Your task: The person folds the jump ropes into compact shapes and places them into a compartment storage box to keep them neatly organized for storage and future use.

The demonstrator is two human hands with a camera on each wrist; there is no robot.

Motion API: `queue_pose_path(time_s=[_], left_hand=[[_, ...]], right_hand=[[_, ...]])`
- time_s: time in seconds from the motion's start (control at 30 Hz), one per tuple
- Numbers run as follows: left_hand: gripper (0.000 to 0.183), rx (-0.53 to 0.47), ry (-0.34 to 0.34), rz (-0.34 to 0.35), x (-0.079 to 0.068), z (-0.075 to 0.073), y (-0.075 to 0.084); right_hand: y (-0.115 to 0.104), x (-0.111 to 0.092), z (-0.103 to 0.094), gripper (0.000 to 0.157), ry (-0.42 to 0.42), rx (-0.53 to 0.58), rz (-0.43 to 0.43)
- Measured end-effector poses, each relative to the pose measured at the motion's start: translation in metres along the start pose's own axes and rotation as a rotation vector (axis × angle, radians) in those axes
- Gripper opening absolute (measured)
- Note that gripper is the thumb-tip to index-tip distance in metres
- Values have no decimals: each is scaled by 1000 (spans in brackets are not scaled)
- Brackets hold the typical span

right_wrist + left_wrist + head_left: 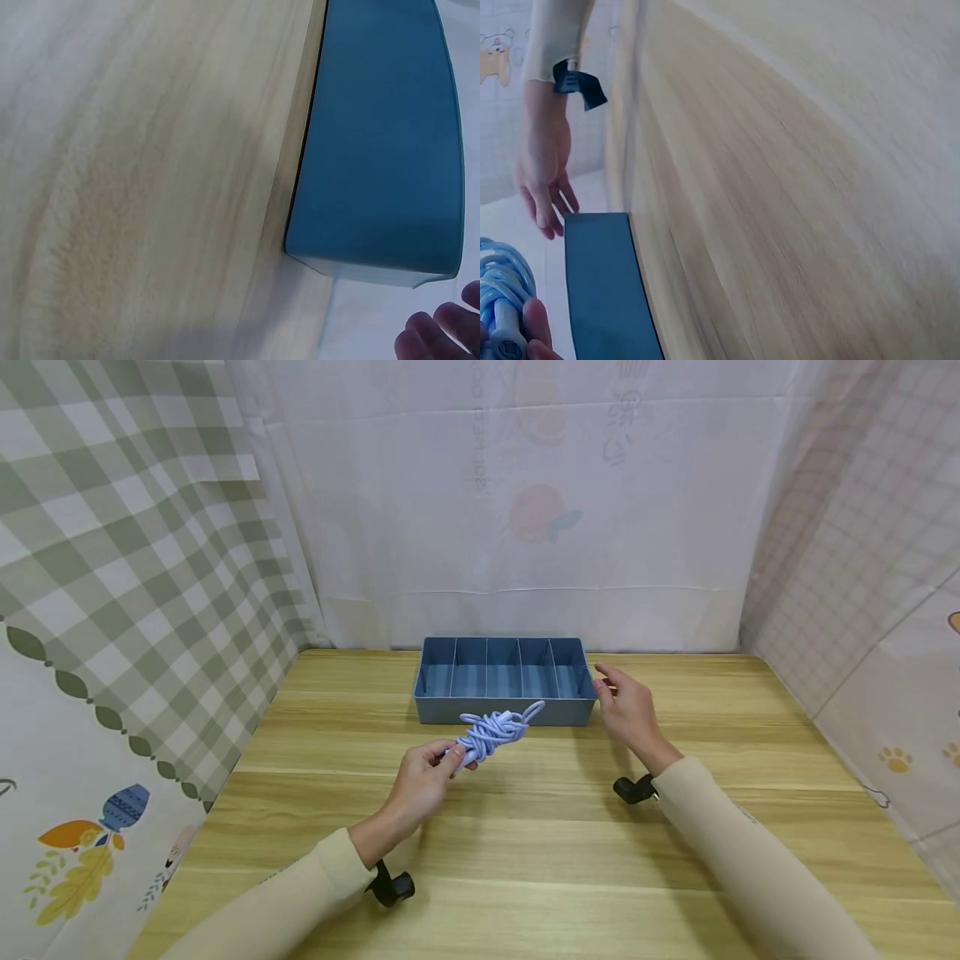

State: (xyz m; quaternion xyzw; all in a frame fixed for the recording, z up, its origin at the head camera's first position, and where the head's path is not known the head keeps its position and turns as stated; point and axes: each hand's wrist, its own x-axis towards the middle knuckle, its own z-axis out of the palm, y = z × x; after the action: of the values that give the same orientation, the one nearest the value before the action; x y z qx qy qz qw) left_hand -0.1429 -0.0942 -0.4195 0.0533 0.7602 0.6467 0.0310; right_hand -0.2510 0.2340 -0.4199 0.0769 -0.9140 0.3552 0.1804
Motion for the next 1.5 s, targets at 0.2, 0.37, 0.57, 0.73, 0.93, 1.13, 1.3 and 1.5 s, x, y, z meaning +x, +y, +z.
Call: queue_pose_path(time_s=[0.2, 0.37, 0.57, 0.73, 0.93, 1.13, 1.3, 1.5], left_hand=[[28, -56, 24, -88, 0, 1, 3], [30, -119, 54, -143, 1, 2, 5], [32, -131, 88, -195, 3, 2, 6], [33, -143, 105, -236, 6, 1, 5], [31, -149, 131, -234, 9, 2, 7], [30, -140, 163, -228, 15, 2, 12], [30, -122, 206, -223, 21, 3, 17], [31, -103, 225, -232, 31, 4, 26]], right_hand=[[1, 3, 2, 39, -27, -26, 32], [2, 6, 4, 38, -21, -38, 16], [2, 8, 6, 38, -32, -34, 23], [3, 9, 10, 37, -25, -29, 31], [4, 10, 12, 34, -28, -44, 40], [5, 10, 14, 34, -37, -25, 63], [4, 10, 16, 35, -44, -24, 67], [4, 11, 18, 35, -47, -31, 66]])
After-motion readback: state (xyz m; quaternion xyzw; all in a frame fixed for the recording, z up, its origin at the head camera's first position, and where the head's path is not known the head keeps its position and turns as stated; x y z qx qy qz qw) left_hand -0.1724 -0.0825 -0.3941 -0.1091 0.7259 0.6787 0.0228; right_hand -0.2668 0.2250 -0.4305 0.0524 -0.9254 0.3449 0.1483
